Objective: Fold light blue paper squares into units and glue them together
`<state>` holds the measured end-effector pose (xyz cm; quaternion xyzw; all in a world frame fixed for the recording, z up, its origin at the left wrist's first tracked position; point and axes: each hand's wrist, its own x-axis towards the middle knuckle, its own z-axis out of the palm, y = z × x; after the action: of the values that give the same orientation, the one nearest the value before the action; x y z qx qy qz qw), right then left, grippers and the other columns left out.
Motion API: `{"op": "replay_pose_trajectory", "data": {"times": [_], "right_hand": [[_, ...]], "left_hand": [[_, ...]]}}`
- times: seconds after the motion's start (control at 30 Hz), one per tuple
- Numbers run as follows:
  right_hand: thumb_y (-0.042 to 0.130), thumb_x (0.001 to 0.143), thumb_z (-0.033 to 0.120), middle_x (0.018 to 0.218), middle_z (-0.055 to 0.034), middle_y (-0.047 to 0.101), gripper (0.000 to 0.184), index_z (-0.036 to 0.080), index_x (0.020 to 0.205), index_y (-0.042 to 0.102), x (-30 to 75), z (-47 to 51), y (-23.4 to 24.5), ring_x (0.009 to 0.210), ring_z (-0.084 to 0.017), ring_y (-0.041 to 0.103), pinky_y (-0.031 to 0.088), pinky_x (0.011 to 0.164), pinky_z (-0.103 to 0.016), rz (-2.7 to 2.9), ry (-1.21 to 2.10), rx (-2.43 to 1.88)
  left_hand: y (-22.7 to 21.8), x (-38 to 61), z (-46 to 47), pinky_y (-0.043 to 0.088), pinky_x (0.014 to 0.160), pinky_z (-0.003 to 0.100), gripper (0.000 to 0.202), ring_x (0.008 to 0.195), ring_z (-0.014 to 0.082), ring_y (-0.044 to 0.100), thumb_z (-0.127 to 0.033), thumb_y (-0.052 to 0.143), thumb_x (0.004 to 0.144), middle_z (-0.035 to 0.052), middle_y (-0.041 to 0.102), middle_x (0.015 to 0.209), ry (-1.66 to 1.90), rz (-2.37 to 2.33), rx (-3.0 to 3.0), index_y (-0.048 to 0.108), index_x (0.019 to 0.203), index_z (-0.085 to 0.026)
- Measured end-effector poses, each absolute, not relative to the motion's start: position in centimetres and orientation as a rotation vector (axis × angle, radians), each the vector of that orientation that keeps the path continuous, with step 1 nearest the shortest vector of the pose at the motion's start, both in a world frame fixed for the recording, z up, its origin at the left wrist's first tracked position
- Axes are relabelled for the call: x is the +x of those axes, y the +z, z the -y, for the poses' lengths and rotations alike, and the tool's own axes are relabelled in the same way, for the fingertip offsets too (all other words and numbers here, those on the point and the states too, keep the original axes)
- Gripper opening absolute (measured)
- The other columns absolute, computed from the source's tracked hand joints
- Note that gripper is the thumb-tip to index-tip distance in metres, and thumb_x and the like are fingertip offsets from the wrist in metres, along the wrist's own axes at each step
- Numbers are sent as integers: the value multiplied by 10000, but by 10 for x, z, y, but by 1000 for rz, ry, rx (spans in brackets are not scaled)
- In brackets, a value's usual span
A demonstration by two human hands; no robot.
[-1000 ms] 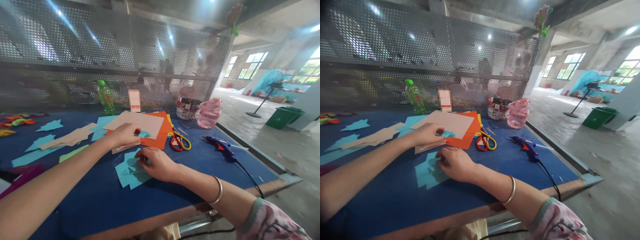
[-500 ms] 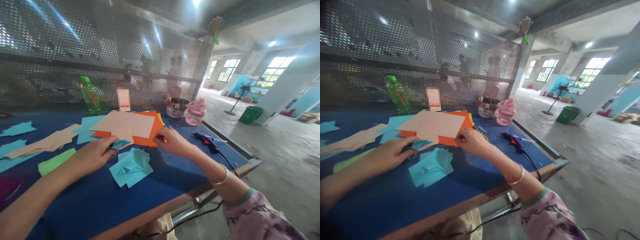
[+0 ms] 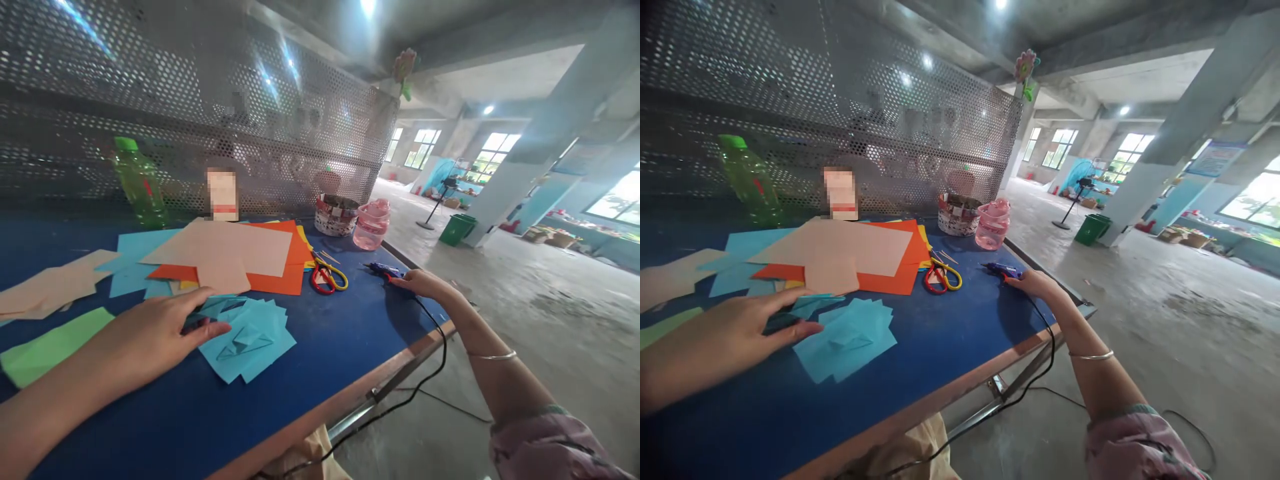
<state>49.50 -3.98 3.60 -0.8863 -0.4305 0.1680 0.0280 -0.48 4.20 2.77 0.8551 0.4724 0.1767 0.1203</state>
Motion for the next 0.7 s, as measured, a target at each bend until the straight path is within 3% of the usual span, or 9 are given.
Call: {"op": "replay_pose_trajectory", "data": {"times": [0.1,0.2,0.3,0.37,0.5,0.6,0.7], "right_hand": [[671,1023,390,1339,-96,659,369,172,1321,646,497,40,28,1144,-270,683,605,961,-469,1252,685,-2639],[669,1027,382,1327,-96,661,366,174,1326,639,498,46,28,1124,-255,689,611,945,-461,1159,805,-2488],[677,1004,375,1060,-79,729,242,144,1075,694,494,54,32,887,-188,705,616,772,-322,1077,868,-2274],[726,918,360,835,-50,704,217,161,874,650,487,58,36,704,-137,650,555,619,-237,1032,883,-2107],[768,666,363,634,19,558,279,196,744,558,463,57,45,523,-89,501,411,459,-210,994,920,-1800],[740,572,373,610,47,499,319,217,742,520,437,49,51,496,-81,452,310,420,-206,1007,930,-1614],[740,574,405,596,53,487,335,212,767,545,404,37,54,514,-88,450,350,466,-222,1049,934,-1486]], "left_hand": [[33,-3,-38,458,652,291,578,812,313,750,-618,539,973,34,811,902,337,-1415,2469,641,1375,-215],[33,-3,-37,454,646,290,576,825,302,751,-638,493,995,50,813,931,410,-1413,2515,665,1333,-205],[30,-5,-38,490,688,331,600,916,342,752,-685,501,964,83,815,1026,451,-1393,2576,692,1298,-225],[30,-5,-38,508,709,360,613,953,365,748,-702,480,958,93,812,1055,462,-1389,2586,689,1307,-243],[36,-3,-36,517,685,395,660,932,388,750,-728,427,938,127,812,1025,411,-1384,2564,704,1284,-239],[40,-1,-34,517,681,396,672,922,381,754,-754,433,918,129,813,1014,424,-1385,2559,723,1240,-240],[39,0,-32,509,692,390,639,914,367,751,-745,420,935,116,809,971,463,-1407,2581,736,1178,-246]]}}
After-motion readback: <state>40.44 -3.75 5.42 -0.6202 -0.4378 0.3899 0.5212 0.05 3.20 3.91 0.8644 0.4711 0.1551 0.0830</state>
